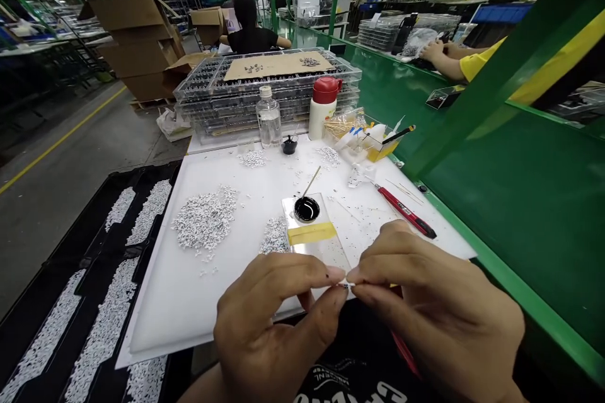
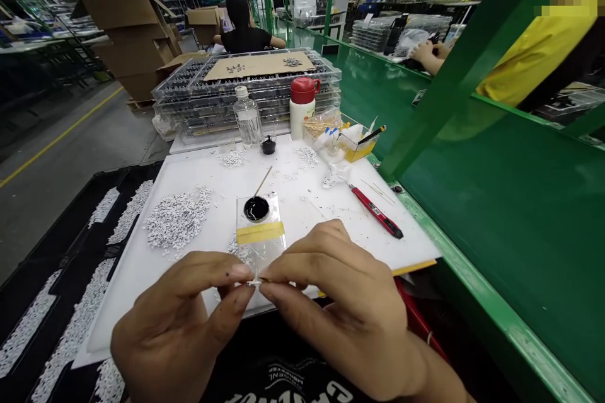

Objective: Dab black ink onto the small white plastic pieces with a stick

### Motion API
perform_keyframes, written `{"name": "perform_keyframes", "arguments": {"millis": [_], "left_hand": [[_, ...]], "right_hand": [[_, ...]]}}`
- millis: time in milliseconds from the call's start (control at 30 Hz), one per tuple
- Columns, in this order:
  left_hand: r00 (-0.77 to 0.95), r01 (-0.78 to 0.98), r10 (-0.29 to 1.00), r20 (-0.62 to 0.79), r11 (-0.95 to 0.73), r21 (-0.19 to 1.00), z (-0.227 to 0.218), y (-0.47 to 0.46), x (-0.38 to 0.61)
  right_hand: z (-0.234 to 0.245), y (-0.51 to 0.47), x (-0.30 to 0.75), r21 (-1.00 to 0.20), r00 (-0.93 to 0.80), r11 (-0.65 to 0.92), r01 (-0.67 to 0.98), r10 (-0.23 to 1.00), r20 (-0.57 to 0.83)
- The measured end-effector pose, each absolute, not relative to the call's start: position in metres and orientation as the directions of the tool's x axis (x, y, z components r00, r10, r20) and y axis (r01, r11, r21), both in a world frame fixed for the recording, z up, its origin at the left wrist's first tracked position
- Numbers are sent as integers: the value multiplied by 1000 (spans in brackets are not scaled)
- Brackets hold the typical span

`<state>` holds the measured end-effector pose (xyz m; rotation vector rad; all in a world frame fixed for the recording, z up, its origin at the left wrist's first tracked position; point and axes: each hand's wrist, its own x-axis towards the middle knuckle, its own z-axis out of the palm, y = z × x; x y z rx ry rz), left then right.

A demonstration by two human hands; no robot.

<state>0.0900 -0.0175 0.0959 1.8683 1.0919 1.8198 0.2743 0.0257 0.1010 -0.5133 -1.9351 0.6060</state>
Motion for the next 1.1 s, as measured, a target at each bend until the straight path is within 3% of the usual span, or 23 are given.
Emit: {"name": "perform_keyframes", "arguments": {"millis": [467,1100], "left_hand": [[-140,224,738,660,-625,748,82,-20,91],[-207,184,768,607,-579,795,84,-12,91]], "right_hand": [[97,25,277,-750,-430,661,24,684,589],[99,27,268,-774,-369,629,76,739,564]]}}
